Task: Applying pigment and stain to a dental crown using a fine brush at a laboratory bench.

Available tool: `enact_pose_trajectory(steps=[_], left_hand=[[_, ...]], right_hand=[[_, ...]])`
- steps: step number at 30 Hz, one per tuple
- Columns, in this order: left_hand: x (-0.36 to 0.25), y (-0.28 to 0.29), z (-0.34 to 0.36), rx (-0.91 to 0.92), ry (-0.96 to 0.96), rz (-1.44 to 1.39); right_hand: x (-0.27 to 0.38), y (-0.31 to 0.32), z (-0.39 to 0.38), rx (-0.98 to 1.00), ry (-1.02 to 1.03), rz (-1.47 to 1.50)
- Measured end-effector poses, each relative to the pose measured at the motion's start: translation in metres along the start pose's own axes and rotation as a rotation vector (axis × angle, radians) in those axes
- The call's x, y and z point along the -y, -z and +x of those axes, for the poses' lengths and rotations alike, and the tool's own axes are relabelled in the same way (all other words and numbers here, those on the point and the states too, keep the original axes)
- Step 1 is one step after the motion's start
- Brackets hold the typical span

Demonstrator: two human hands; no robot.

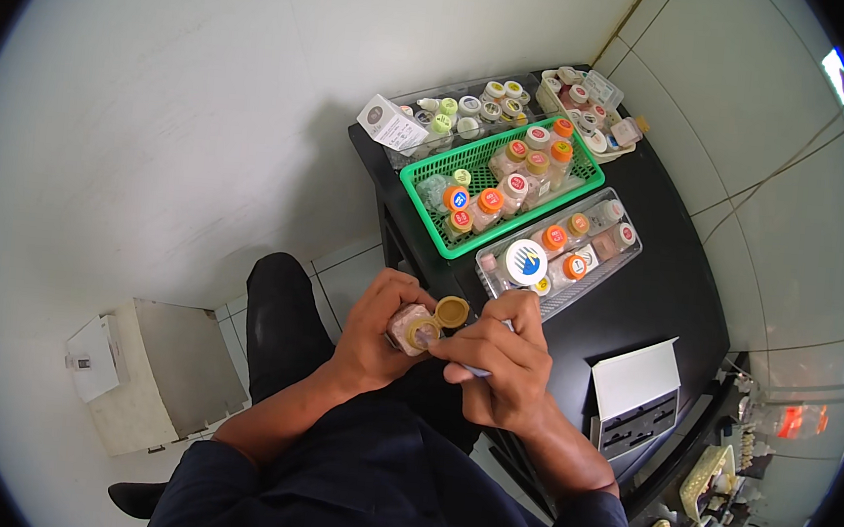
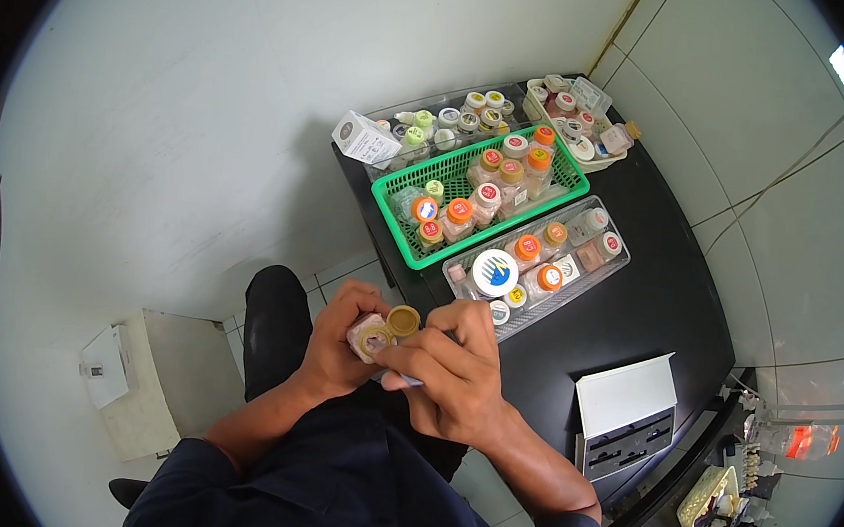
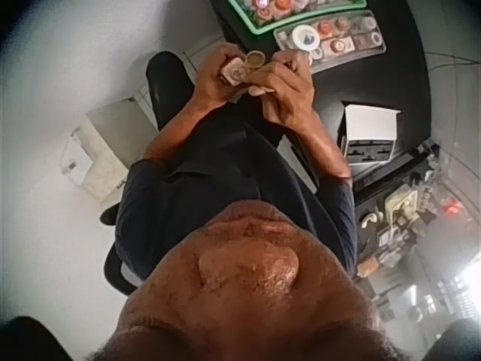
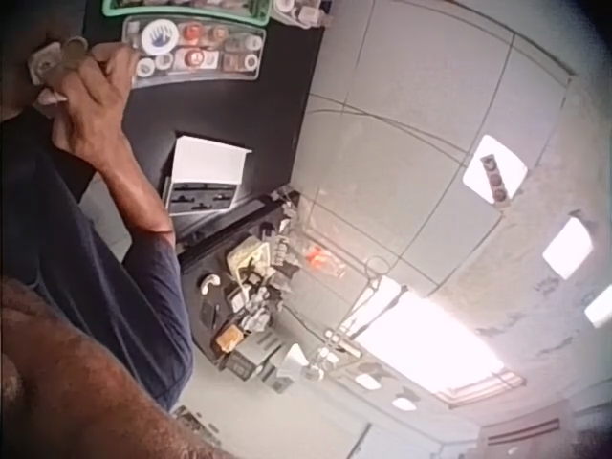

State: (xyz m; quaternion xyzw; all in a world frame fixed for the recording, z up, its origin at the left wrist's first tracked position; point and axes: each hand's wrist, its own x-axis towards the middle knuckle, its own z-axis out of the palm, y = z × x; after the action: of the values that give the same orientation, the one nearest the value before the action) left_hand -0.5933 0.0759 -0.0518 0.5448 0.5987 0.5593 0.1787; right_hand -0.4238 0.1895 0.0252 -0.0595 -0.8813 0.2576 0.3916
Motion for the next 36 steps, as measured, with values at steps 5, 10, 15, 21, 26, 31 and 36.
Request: enact_pose_trajectory(steps=[5,10,15,21,26,31,36], left_hand=[[-0.001,-0.005,-0.007,0.039,0.207,-0.179],[0.004,-0.006,-0.008,0.136,0.042,-0.351],[0.015,-0.007,-0.007,0.192,-0.044,-0.377],[0.010,-0.014,-0.004,0.053,-0.021,-0.520],[0.011,-0.016,-0.013,-0.021,0.093,-0.543],[0.011,-0.012,-0.015,0.026,-0.027,-0.396],[0.007,0.002,0.001,0.113,-0.150,-0.151]], right_hand=[[-0.002,0.000,-0.003,-0.006,0.000,0.003],[0.001,0.003,0.001,-0.083,0.067,0.048],[0.003,0.008,-0.001,-0.125,0.025,0.026],[0.003,0.005,-0.001,-0.066,0.013,0.094],[0.003,0.002,0.006,-0.019,0.078,0.055],[0.006,0.003,0.003,-0.007,0.052,0.129],[0.000,0.005,0.004,-0.030,0.033,0.092]])
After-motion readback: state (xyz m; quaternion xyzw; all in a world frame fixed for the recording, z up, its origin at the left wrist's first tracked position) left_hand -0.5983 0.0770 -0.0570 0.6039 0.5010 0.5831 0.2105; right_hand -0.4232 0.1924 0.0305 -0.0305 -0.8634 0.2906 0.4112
